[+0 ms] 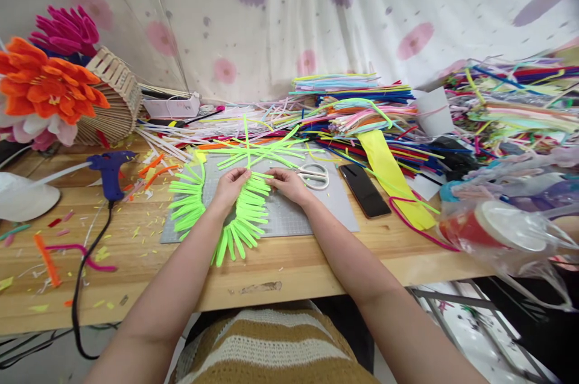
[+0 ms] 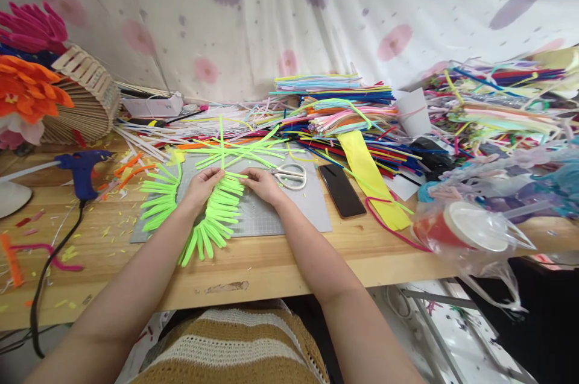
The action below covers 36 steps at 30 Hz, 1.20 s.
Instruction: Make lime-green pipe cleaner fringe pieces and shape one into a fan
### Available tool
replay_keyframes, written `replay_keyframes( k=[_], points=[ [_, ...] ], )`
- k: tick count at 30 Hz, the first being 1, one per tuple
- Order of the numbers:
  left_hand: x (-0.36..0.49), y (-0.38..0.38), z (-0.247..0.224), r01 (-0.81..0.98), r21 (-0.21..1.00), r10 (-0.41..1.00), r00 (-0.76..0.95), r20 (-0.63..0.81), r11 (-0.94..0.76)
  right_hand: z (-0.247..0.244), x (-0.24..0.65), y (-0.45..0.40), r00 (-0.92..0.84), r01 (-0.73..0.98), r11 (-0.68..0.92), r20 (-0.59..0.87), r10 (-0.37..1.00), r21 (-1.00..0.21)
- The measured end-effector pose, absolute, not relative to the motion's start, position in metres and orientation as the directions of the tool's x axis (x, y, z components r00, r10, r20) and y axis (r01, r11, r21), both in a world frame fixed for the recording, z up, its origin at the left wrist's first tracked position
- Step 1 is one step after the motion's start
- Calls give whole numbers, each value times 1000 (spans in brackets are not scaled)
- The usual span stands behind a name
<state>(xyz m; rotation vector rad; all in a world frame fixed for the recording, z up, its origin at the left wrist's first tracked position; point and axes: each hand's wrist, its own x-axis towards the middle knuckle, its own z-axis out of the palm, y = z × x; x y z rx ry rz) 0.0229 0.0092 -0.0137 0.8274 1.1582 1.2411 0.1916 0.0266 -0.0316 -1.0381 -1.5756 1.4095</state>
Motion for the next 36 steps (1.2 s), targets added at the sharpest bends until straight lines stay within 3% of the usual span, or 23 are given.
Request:
replay_keyframes(
  k=[3, 7, 9, 12, 15, 19, 21, 24, 31, 33, 36],
  points=[
    [22, 8, -16, -243, 954, 984, 2, -181, 176, -24, 200, 25, -361, 156, 102, 39, 932, -982],
    [22, 9, -22, -239, 954, 981, -29, -193, 181, -4, 231, 27, -295, 451, 237, 107, 950, -861],
    [23, 11, -24, -243, 954, 979, -52, -196, 178, 6, 253, 28, -201, 659, 220, 113, 973, -719],
    [24, 12, -25, -251, 953, 981, -50, -186, 168, 14, 284, 26, -175, 901, 187, 65, 982, -391],
    [24, 11, -23, -238, 960, 987, -34, -157, 145, 12, 300, 23, -283, 937, 278, 9, 959, -210],
    [22, 9, -18, -242, 955, 985, 10, -172, 170, 4, 299, 25, -322, 943, 322, 20, 947, -81],
    [20, 7, -15, -266, 942, 979, 38, -200, 203, 4, 298, 28, -333, 940, 332, 5, 943, -72],
    [17, 6, -10, -308, 918, 968, 60, -244, 251, 12, 302, 29, -353, 925, 345, -23, 935, -156],
    [11, 10, -9, -387, 868, 950, 145, -276, 311, 26, 307, 16, -393, 752, 281, -62, 918, -596],
    [11, 10, -8, -407, 852, 944, 173, -281, 328, 27, 296, 15, -369, 725, 297, 15, 930, -621],
    [14, 9, -7, -436, 823, 931, 200, -307, 365, 26, 268, 15, -310, 767, 371, 204, 928, -524]
  ],
)
